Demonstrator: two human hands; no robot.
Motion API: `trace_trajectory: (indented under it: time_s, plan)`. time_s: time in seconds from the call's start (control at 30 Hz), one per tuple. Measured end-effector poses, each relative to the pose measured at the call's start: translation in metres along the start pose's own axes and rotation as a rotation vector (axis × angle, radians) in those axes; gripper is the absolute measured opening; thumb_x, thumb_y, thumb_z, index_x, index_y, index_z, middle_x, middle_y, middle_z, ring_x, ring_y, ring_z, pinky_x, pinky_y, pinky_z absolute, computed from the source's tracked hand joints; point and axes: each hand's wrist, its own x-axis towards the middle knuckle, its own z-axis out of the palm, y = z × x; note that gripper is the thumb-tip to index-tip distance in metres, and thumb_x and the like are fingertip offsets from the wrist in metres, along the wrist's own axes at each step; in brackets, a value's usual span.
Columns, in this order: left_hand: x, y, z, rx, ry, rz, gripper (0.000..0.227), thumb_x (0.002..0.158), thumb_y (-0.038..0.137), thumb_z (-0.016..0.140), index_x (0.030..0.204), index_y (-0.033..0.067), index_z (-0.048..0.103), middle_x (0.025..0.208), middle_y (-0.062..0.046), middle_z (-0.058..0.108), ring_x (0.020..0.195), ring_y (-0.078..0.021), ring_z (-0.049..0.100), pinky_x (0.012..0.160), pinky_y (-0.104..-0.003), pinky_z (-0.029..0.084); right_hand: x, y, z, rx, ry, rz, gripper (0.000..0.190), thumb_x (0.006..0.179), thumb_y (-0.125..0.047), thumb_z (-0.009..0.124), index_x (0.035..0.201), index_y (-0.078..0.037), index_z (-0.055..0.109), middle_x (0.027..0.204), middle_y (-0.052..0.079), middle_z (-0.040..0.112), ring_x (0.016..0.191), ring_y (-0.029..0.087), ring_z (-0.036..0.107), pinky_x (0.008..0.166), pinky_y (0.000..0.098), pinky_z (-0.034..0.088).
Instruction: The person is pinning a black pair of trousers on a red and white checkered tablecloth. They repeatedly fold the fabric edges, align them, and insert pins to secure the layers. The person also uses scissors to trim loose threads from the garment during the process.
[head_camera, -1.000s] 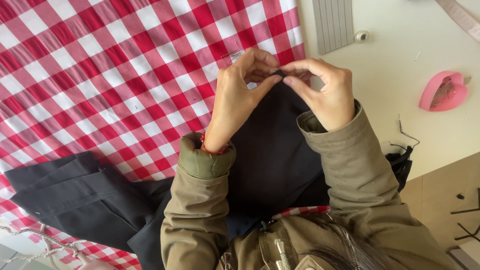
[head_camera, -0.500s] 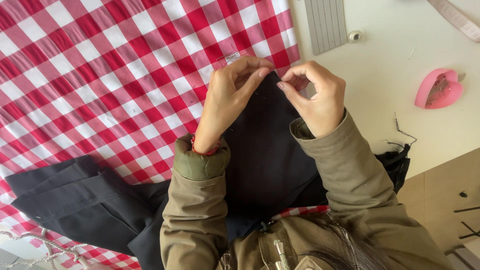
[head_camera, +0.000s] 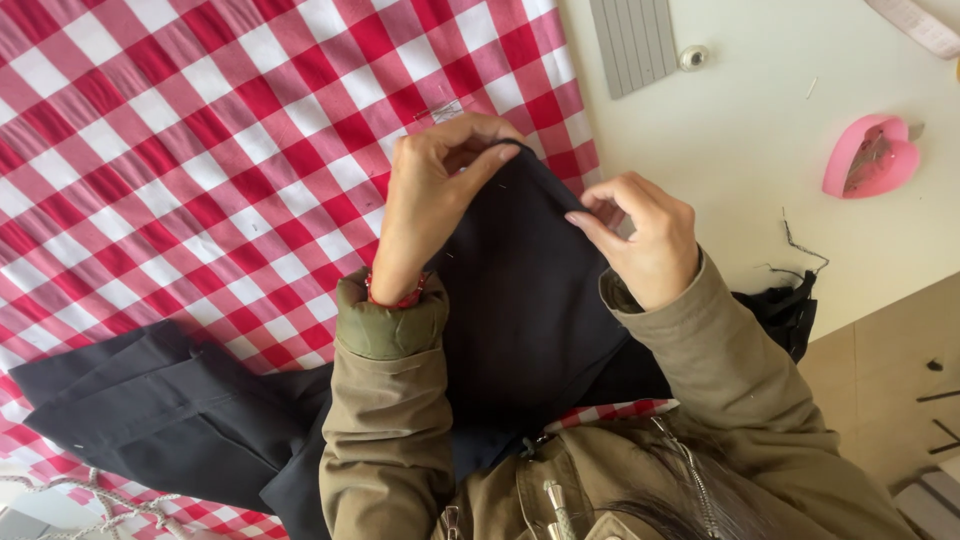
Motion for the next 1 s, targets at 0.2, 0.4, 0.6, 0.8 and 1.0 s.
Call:
trace_trajectory:
  time_s: [0.2,0.4,0.6,0.8,1.0]
  plan:
    - [0.000,-0.007,-0.006,-0.024,-0.017,-0.021,0.008,0.100,0.002,0.072,0.107,-0.0003,0.074,0.095,-0.006,0.077,0.088,-0.0094,0.075,0.080,-0.023,0.063,-0.024,0.005,0.003,0.005,-0.002,0.011,0.027,0.084,0.000,0.084,0.101,-0.001,0.064,0.094,0.009,0.068,0.081,0.019,0.069,0.069,0.0301,0.056]
    - [-0.009,0.005,-0.030,-0.067,-0.271,-0.036,0.012,0.098,0.000,0.072,0.110,0.0012,0.074,0.104,-0.007,0.077,0.098,-0.0136,0.076,0.090,-0.027,0.061,-0.036,0.009,0.010,-0.113,0.087,-0.095,0.028,0.080,0.008,0.081,0.096,-0.004,0.061,0.090,0.008,0.064,0.083,0.026,0.065,0.073,0.0374,0.054]
    - [-0.013,0.016,-0.043,0.129,-0.503,0.183,0.017,0.085,-0.005,0.080,0.099,0.0055,0.077,0.101,-0.006,0.078,0.099,-0.0196,0.077,0.089,-0.033,0.064,-0.047,0.014,0.006,-0.151,0.128,-0.133,0.032,0.075,0.013,0.073,0.097,-0.002,0.055,0.090,0.010,0.059,0.083,0.029,0.061,0.073,0.0398,0.052]
    - [-0.013,0.017,-0.043,0.116,-0.489,0.185,0.018,0.085,-0.007,0.079,0.099,0.0051,0.077,0.103,-0.007,0.078,0.104,-0.0203,0.076,0.092,-0.036,0.064,-0.050,0.015,0.003,-0.159,0.132,-0.134,0.032,0.075,0.014,0.071,0.097,-0.002,0.054,0.089,0.011,0.056,0.081,0.029,0.059,0.071,0.0393,0.051]
    - [-0.013,0.023,-0.028,0.083,-0.316,0.080,0.015,0.091,-0.005,0.076,0.104,0.0022,0.076,0.102,-0.008,0.079,0.095,-0.0168,0.078,0.088,-0.030,0.065,-0.017,-0.015,-0.015,0.019,-0.042,-0.157,0.040,0.075,0.000,0.083,0.106,-0.002,0.057,0.104,0.012,0.060,0.093,0.028,0.059,0.081,0.0389,0.052]
